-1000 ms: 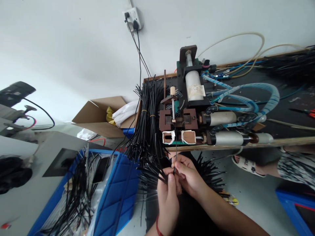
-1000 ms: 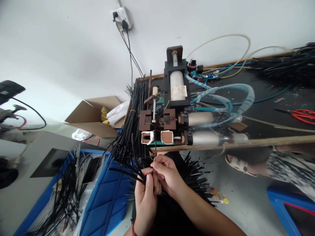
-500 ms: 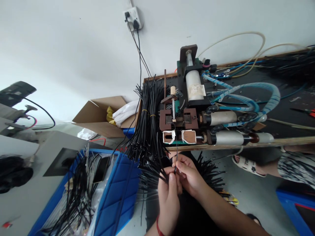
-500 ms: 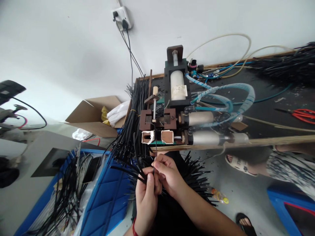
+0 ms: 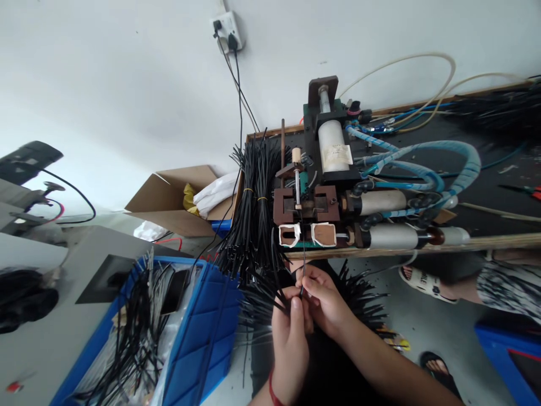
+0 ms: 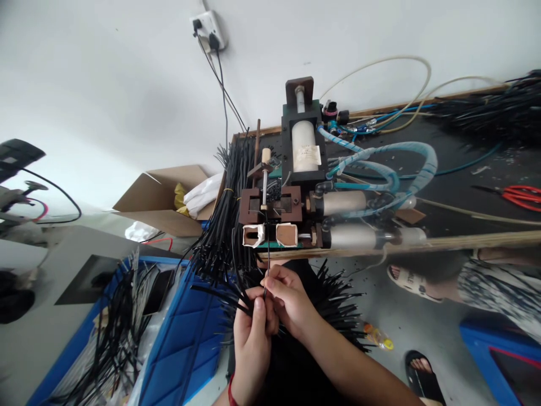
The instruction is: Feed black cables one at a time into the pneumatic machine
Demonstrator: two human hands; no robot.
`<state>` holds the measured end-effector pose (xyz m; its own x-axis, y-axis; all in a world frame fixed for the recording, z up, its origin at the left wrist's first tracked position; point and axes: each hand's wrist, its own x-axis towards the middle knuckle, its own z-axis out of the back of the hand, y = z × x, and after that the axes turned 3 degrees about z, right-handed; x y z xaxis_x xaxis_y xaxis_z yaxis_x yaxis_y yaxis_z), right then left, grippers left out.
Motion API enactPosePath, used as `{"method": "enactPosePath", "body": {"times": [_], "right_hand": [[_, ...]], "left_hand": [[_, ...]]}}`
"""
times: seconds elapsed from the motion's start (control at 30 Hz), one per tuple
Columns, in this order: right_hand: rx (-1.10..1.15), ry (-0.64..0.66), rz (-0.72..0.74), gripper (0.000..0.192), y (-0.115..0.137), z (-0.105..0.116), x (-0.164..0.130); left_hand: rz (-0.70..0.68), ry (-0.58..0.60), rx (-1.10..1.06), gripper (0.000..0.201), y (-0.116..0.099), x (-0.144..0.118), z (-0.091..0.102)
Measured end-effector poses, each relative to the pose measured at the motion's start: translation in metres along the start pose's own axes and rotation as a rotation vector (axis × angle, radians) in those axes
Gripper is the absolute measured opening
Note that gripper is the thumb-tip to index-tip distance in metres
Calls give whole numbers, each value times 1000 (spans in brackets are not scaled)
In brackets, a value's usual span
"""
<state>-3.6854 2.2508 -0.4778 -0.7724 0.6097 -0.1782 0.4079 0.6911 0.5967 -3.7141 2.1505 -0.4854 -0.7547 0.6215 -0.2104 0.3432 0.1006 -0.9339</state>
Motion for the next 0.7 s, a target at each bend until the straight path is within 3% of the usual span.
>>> {"method": "enactPosePath", "body": {"times": [0.7], "right_hand": [[-3, -8, -12, 44, 2, -4, -4]], "left_hand": [[30, -13, 1, 46, -3, 0, 1]]}}
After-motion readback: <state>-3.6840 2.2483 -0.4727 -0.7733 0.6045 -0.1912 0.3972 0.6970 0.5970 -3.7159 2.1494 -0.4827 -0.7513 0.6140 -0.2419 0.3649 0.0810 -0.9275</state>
